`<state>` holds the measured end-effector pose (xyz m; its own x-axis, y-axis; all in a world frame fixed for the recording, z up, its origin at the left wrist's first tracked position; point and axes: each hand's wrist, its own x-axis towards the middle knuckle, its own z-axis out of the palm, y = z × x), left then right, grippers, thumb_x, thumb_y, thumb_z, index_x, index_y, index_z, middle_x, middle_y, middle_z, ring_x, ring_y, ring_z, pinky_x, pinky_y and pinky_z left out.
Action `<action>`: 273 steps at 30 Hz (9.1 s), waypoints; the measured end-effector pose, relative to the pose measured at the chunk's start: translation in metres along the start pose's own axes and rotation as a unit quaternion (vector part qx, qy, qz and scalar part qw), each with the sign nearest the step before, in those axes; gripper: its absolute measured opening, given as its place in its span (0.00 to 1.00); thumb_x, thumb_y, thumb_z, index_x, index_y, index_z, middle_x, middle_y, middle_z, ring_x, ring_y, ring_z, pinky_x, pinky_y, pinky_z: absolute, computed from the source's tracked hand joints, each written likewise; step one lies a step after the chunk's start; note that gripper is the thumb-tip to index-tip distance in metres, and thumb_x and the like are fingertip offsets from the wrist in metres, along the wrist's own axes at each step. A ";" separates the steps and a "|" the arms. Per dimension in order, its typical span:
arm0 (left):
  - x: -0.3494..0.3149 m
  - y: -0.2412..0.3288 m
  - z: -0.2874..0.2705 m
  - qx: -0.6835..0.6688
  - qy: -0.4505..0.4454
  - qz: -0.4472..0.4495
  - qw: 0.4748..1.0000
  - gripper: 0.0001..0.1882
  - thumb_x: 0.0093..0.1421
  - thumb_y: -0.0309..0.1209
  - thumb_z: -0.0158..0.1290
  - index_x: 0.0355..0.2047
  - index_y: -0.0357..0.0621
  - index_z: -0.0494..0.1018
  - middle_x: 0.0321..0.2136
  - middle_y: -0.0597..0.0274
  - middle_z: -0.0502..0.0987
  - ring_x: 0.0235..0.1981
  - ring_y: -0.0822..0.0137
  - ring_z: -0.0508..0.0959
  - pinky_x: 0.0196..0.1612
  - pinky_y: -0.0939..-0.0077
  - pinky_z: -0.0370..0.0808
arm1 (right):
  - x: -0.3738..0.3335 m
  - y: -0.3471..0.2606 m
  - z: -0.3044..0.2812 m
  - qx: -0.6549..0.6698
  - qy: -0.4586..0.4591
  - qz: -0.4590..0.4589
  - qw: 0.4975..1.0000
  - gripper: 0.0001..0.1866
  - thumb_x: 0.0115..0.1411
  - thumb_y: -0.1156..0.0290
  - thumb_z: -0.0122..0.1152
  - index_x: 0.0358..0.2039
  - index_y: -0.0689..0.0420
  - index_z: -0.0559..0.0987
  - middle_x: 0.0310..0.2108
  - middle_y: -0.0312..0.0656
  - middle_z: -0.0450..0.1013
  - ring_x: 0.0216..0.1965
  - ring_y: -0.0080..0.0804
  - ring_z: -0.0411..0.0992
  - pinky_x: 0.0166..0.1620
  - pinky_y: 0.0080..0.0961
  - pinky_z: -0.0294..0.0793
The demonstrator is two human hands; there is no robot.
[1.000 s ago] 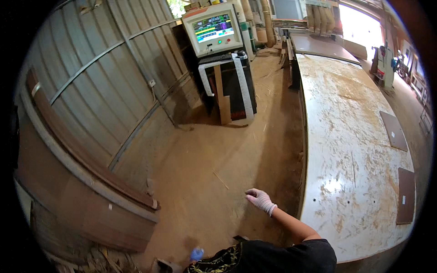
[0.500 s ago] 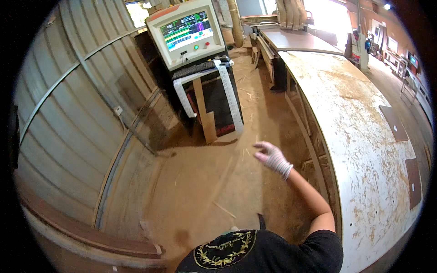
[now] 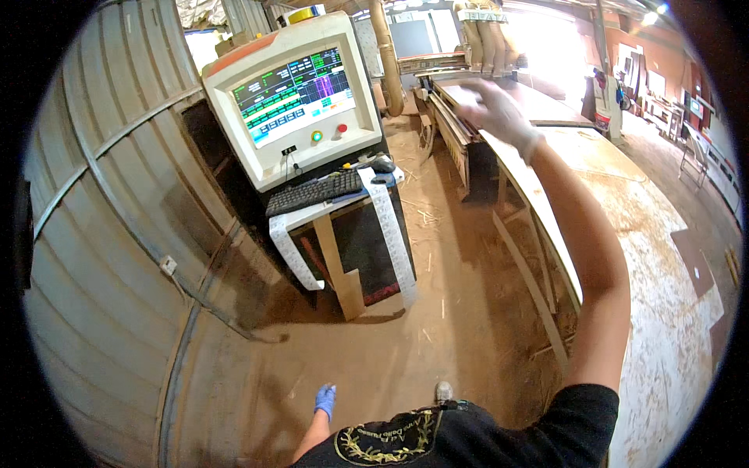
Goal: The person applies small white labels to brown rectangular panels on a workbench, then uses a handheld tape dispenser to apply tape to the edges of the panels. The person moves between the workbench and a nearby machine, handling multiple panels one at a time.
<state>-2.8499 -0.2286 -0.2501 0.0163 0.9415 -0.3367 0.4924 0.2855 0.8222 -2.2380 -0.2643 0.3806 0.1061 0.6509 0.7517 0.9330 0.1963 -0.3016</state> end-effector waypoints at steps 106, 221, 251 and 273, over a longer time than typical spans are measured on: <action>-1.234 -0.092 0.416 0.161 -0.903 -0.022 0.397 0.05 0.58 0.26 0.52 0.34 0.45 0.76 0.28 0.71 0.76 0.31 0.76 0.72 0.38 0.79 0.70 | -1.168 -0.541 -0.549 -0.470 0.377 0.664 0.443 0.36 0.43 0.72 0.68 0.54 0.63 0.64 0.41 0.51 0.68 0.42 0.45 0.70 0.46 0.35 0.70; -1.497 0.367 1.458 0.008 0.684 -0.336 0.647 0.11 0.46 0.39 0.66 0.30 0.54 0.81 0.58 0.51 0.65 0.59 0.53 0.62 0.61 0.63 0.58 | -0.889 0.832 -0.999 -0.061 -0.613 -0.594 0.517 0.36 0.45 0.56 0.64 0.55 0.49 0.65 0.37 0.48 0.74 0.37 0.45 0.76 0.40 0.39 0.73; -1.379 0.492 1.501 0.384 0.147 -0.061 0.910 0.42 0.55 0.61 0.44 0.65 0.55 0.53 0.66 0.57 0.48 0.67 0.52 0.46 0.64 0.41 0.31 | -0.900 0.786 -1.025 -0.177 -0.629 -0.595 0.469 0.42 0.48 0.52 0.66 0.61 0.47 0.58 0.37 0.44 0.76 0.38 0.41 0.76 0.39 0.36 0.73; -1.385 0.507 1.490 0.372 0.112 -0.073 0.918 0.50 0.47 0.70 0.45 0.65 0.58 0.51 0.66 0.59 0.48 0.66 0.47 0.44 0.61 0.33 0.30 | -0.968 0.744 -1.046 -0.419 -0.569 -0.622 0.338 0.14 0.45 0.58 0.65 0.29 0.53 0.83 0.27 0.36 0.78 0.31 0.34 0.77 0.30 0.35 0.75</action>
<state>-1.3261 -1.6553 -0.0511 -0.2357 0.9399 -0.2472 0.9351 0.2886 0.2055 -1.2869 -1.5152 0.0424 -0.3037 0.4016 -0.8640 -0.1670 0.8703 0.4633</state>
